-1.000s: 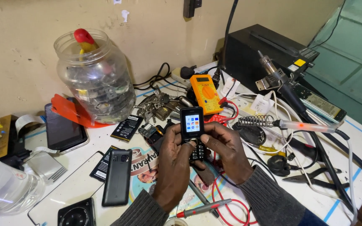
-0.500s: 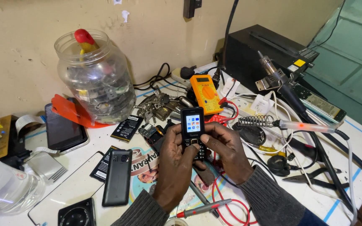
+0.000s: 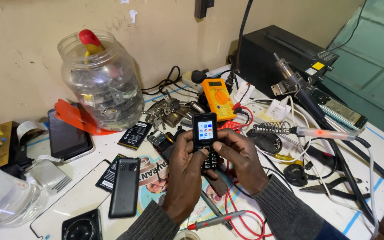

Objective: Repairing a mobile phone by testing circuits with a multimeter and soldering components on the motherboard.

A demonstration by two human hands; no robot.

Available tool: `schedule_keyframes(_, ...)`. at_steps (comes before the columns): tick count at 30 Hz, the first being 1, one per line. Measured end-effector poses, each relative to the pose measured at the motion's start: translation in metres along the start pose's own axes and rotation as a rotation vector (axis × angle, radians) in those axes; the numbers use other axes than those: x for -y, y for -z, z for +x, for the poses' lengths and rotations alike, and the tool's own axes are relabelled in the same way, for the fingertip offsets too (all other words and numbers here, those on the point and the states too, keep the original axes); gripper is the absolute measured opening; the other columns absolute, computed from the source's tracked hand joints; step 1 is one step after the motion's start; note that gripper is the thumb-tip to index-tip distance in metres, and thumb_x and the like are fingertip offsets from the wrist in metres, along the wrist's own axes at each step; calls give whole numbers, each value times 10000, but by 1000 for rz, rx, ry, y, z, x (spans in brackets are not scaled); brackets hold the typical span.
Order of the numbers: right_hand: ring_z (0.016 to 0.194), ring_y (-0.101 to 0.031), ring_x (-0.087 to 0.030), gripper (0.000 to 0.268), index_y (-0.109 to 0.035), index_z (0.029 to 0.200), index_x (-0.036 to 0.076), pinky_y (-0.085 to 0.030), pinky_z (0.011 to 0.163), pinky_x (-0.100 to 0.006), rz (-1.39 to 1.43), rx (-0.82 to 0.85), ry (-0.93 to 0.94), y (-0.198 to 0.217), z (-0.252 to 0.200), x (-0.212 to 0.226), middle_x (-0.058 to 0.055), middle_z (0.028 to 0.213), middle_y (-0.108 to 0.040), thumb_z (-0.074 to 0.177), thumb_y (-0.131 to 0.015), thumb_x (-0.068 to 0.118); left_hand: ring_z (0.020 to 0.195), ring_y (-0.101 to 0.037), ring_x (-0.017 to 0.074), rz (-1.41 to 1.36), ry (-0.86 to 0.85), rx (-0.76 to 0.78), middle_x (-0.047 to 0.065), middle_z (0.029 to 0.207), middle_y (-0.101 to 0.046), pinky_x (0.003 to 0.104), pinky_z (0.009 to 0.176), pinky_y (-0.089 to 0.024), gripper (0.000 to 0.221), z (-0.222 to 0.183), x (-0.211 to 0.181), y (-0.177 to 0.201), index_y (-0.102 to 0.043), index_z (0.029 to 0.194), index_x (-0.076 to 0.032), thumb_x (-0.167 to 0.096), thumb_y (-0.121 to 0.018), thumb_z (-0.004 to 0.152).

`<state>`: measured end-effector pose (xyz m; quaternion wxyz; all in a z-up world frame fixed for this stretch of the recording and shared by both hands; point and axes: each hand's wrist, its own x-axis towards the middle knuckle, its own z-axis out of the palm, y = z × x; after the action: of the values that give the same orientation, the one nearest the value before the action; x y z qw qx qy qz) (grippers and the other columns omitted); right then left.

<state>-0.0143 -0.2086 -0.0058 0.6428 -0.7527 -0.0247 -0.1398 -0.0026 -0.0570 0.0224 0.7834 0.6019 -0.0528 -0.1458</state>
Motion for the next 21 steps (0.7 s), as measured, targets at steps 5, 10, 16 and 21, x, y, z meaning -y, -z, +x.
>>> schedule_keyframes(5, 590, -486, -112, 275, -745, 1063, 33, -390, 523, -286, 9, 5, 6, 0, -1, -1, -8, 724, -606, 928, -651, 254, 889, -637, 205, 15, 27, -16, 131, 1151, -713, 317, 512, -633, 326, -3, -4, -1, -576, 1248, -92, -109, -518, 928)
schedule_keyframes(10, 587, -495, -102, 244, -740, 1058, 35, -390, 502, -272, 9, 2, 24, 0, 0, -3, -4, 732, -615, 932, -658, 229, 863, -641, 197, -7, 12, -15, 131, 1157, -716, 318, 508, -636, 339, -3, -6, -3, -580, 1255, -83, -101, -546, 918)
schedule_keyframes(16, 610, -489, -104, 252, -742, 1060, 42, -384, 528, -272, 7, 8, 11, 0, 0, -2, 2, 744, -605, 933, -665, 245, 864, -647, 204, 13, 34, -19, 136, 1140, -721, 314, 505, -638, 333, -4, -7, -2, -581, 1249, -88, -108, -529, 921)
schedule_keyframes(21, 693, -544, -122, 286, -745, 1078, 25, -428, 609, -287, 13, 15, 9, -1, 0, 1, -26, 824, -668, 926, -651, 248, 885, -644, 208, 9, 14, -15, 134, 1161, -720, 315, 508, -642, 352, -3, -4, -2, -572, 1262, -86, -105, -528, 914)
